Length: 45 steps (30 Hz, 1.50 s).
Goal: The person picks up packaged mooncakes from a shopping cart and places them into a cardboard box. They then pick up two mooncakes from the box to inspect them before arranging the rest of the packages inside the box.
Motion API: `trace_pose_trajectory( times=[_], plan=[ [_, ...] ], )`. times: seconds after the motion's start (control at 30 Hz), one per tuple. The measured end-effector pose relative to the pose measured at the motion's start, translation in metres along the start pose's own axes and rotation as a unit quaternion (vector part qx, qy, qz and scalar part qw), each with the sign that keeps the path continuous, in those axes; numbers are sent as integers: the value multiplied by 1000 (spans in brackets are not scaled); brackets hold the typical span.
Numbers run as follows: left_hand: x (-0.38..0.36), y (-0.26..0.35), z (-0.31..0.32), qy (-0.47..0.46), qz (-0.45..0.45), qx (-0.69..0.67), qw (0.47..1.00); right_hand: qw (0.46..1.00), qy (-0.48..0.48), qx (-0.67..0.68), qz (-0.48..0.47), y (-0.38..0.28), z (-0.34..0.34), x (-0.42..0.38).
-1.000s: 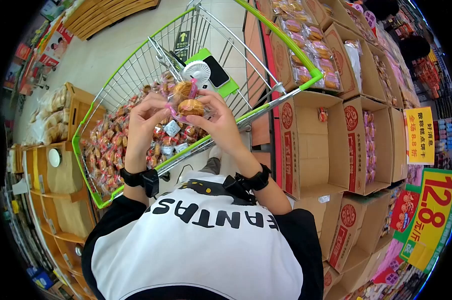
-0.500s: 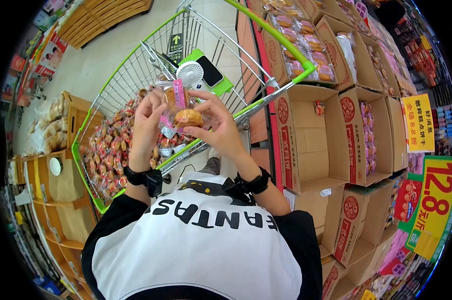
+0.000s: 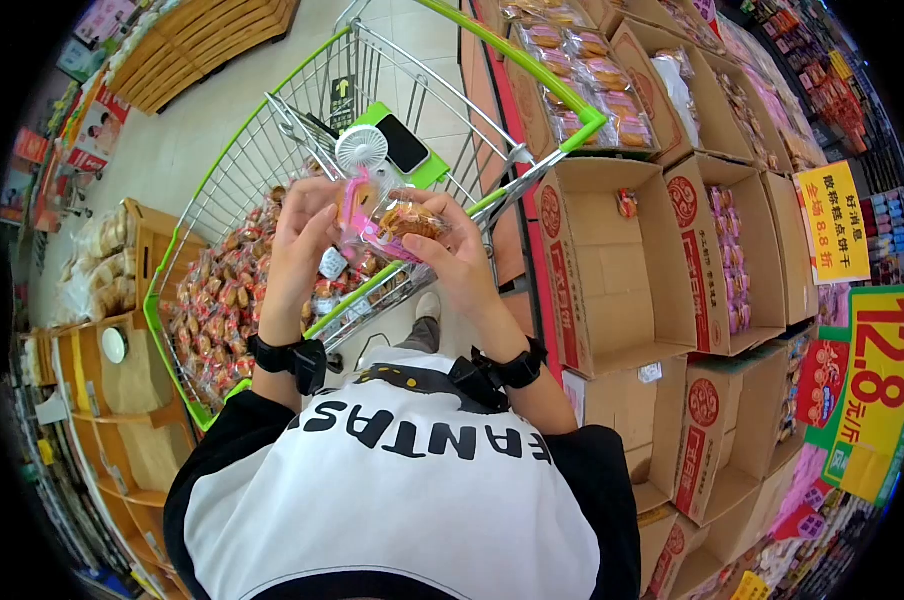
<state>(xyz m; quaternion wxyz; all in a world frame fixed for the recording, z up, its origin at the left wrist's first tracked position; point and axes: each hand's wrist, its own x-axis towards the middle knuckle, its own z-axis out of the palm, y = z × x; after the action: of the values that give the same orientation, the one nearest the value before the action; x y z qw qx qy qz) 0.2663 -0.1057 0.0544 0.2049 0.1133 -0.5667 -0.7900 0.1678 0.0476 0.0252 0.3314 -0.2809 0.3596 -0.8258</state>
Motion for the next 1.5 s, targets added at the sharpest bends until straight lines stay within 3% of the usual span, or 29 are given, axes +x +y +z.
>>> trace_pose_trajectory(
  times=[0.1,0.23,0.37,0.63,0.77,0.8,0.9,1.03,1.1,1.13,1.17,1.23,1.27,1.4,1.5],
  plan=[
    [1,-7,7,-1,25,119,993,1000,3,2,27,-8,-1,-8],
    [-5,-10,22,-20,13,178,984,998,31,-8,48,-15,-12,-20],
    [-12,-17,36,-67,-15,192,979,996,45,-44,70,-24,-21,-37],
    [-27,-32,63,-150,23,276,949,989,43,-121,69,-51,-37,-75],
    [-36,-42,81,-181,-12,259,949,990,49,-121,57,-64,-45,-98],
    [-40,-36,91,-169,-78,248,951,990,52,-123,54,-66,-49,-104],
    [-42,-53,101,-219,-7,236,947,983,73,-156,68,-72,-63,-122],
    [-54,-56,124,-217,-37,176,959,990,56,-109,64,-88,-65,-133],
    [-55,-62,125,-228,-57,181,955,987,43,-153,8,-93,-63,-135],
    [-54,-64,127,-222,-67,168,958,969,39,-246,-3,-92,-69,-138],
    [-54,-66,130,-217,-75,156,961,968,48,-247,-11,-92,-72,-141],
    [-50,-62,140,-239,-93,136,957,965,100,-234,60,-91,-75,-146],
    [-47,-62,145,-241,-99,140,955,968,118,-221,16,-92,-73,-147],
    [-34,-71,166,-263,-126,144,946,952,187,-240,23,-102,-81,-160],
    [-25,-79,188,-282,-158,129,937,934,197,-293,-59,-102,-94,-164]
  ],
)
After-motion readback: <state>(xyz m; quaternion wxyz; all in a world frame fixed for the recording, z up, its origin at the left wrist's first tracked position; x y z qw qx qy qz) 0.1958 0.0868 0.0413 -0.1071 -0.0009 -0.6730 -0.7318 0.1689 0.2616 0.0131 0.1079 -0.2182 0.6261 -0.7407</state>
